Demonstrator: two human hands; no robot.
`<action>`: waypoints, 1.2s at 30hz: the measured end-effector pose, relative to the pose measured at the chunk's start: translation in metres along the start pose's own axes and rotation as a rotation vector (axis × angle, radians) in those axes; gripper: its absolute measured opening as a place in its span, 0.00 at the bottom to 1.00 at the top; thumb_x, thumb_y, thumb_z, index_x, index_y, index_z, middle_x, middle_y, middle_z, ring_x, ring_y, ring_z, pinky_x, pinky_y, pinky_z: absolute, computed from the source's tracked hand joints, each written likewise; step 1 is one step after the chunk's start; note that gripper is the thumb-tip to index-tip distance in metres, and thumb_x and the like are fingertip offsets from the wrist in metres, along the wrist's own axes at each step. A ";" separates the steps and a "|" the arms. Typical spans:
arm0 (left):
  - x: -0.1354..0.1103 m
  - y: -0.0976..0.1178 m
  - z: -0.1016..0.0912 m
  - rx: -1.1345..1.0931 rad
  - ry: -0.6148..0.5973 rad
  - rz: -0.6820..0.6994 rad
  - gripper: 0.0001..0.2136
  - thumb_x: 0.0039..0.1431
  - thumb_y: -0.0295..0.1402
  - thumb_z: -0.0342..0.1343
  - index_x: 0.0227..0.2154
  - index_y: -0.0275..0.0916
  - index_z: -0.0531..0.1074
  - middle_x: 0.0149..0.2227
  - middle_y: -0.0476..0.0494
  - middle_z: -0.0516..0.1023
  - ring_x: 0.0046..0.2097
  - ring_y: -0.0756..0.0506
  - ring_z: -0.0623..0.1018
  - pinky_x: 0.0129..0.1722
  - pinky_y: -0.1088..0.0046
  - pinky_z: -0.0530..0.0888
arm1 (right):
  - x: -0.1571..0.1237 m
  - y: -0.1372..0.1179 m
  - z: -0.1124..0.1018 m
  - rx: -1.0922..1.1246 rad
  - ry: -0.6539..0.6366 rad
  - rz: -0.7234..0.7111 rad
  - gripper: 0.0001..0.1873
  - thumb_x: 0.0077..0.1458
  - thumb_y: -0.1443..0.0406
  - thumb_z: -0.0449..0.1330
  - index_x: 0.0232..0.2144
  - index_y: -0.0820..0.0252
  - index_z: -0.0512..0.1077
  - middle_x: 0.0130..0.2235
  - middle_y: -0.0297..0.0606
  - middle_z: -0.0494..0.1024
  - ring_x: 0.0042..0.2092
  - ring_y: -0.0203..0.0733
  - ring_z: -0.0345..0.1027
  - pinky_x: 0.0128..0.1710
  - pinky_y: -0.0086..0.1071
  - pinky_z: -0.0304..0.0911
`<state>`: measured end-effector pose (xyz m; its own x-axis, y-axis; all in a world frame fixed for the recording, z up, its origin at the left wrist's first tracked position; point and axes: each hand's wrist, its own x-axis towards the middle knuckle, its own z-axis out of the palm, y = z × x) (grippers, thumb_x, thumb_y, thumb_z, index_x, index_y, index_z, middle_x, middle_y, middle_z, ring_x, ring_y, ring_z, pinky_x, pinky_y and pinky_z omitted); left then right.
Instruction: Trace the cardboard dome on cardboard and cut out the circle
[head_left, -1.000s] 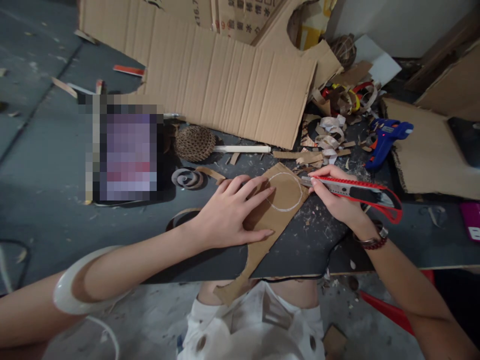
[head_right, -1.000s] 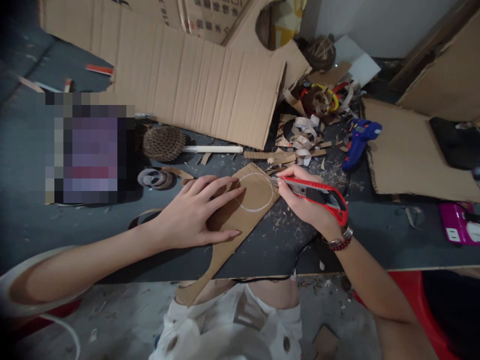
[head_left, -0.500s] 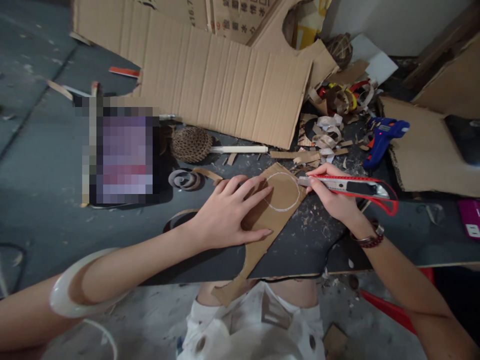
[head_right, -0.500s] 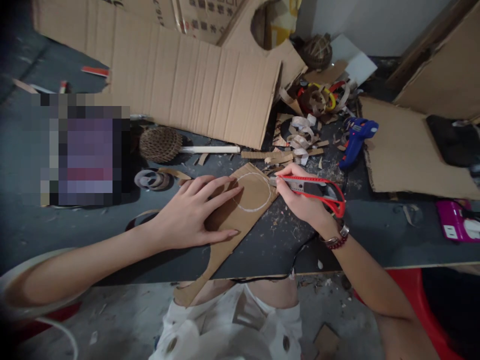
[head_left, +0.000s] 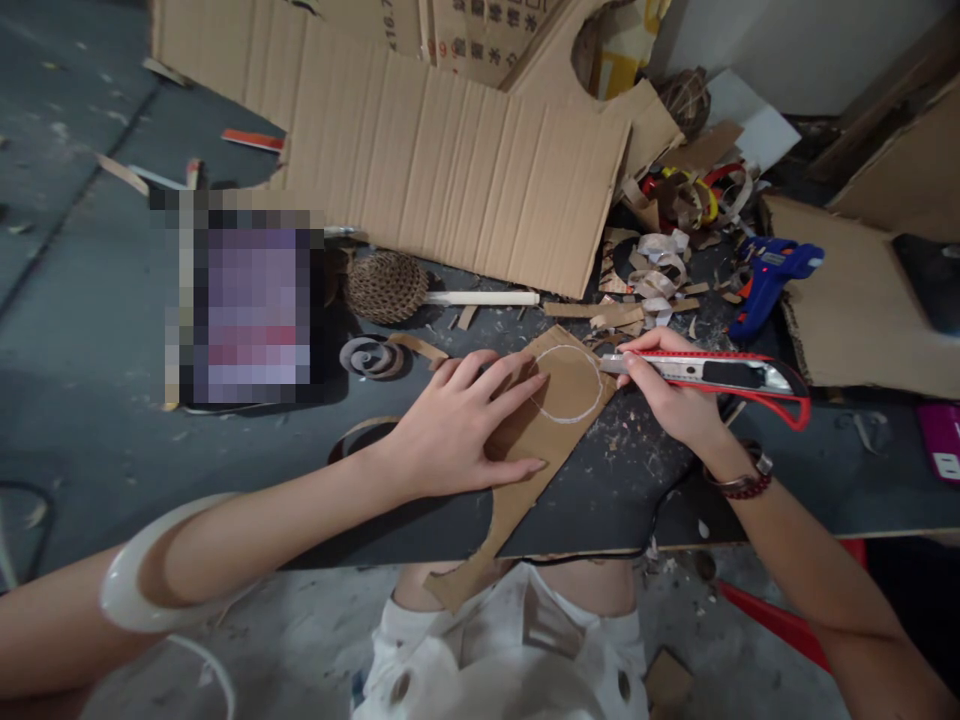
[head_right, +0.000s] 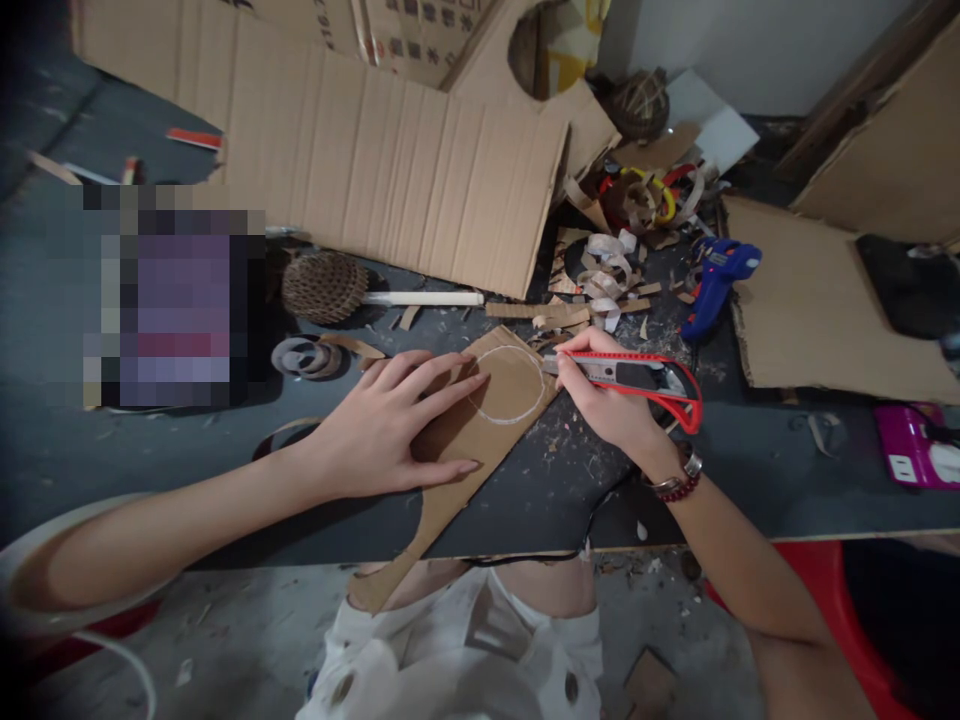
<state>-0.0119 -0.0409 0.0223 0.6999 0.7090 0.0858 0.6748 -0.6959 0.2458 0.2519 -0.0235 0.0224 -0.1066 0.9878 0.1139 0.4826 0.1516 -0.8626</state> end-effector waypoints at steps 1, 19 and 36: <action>0.000 0.000 0.000 -0.004 0.000 0.000 0.36 0.55 0.56 0.52 0.62 0.40 0.61 0.63 0.34 0.63 0.58 0.31 0.64 0.54 0.48 0.66 | 0.000 0.000 0.000 -0.005 0.002 0.000 0.04 0.60 0.63 0.56 0.32 0.54 0.68 0.26 0.30 0.75 0.29 0.37 0.73 0.32 0.32 0.68; 0.000 0.000 -0.001 -0.002 -0.013 -0.014 0.36 0.55 0.57 0.52 0.62 0.40 0.62 0.62 0.34 0.64 0.58 0.31 0.64 0.54 0.48 0.66 | 0.001 0.003 0.001 0.013 -0.005 -0.002 0.04 0.58 0.64 0.56 0.30 0.54 0.67 0.25 0.28 0.74 0.29 0.37 0.71 0.33 0.33 0.67; 0.000 0.000 -0.001 -0.013 -0.009 0.001 0.36 0.55 0.56 0.52 0.62 0.39 0.61 0.63 0.35 0.63 0.58 0.31 0.64 0.54 0.48 0.67 | -0.001 -0.001 0.001 0.021 -0.005 0.014 0.04 0.59 0.64 0.56 0.31 0.55 0.68 0.25 0.29 0.74 0.28 0.36 0.71 0.32 0.32 0.67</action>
<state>-0.0123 -0.0408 0.0227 0.7029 0.7070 0.0779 0.6708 -0.6953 0.2580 0.2512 -0.0243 0.0224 -0.1044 0.9896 0.0991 0.4654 0.1367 -0.8745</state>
